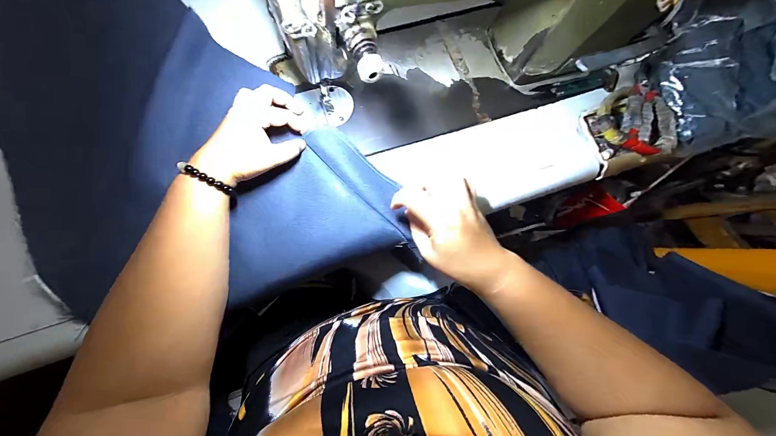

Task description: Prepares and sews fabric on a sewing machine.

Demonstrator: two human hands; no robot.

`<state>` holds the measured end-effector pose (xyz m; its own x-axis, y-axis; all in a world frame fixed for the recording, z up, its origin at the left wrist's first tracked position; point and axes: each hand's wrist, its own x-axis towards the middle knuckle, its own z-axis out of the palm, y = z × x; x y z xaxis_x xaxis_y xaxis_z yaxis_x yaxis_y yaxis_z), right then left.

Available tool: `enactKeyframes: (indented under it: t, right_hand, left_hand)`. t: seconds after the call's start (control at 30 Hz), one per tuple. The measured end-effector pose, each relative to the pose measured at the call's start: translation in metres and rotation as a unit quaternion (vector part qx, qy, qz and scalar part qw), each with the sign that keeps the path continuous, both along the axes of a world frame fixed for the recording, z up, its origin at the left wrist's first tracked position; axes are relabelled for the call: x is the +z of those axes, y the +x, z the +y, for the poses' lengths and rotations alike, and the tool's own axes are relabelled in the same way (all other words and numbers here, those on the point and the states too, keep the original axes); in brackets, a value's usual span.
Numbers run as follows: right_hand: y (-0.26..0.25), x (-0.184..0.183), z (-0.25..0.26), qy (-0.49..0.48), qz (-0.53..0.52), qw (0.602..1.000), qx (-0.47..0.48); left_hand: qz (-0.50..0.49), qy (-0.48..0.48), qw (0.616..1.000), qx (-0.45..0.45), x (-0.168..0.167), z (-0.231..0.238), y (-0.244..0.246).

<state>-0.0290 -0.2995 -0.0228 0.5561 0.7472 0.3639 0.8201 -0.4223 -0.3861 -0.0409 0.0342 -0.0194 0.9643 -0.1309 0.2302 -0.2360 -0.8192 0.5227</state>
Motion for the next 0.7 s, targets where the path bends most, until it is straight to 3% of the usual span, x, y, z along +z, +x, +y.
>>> enactKeyframes:
  t: [0.17,0.33,0.7]
  right_hand:
    - [0.010,0.001,-0.003,-0.010,0.003,0.990,0.139]
    - [-0.003,-0.012,-0.008,-0.065,-0.019,0.990,0.127]
    - [-0.005,-0.029,-0.015,0.012,-0.062,0.990,0.129]
  left_hand:
    - [-0.010,-0.004,1.000,0.014,0.014,-0.013,-0.005]
    - [0.011,-0.042,0.999,0.016,0.005,-0.017,-0.002]
    - [0.032,-0.082,0.996,-0.017,0.004,-0.007,-0.012]
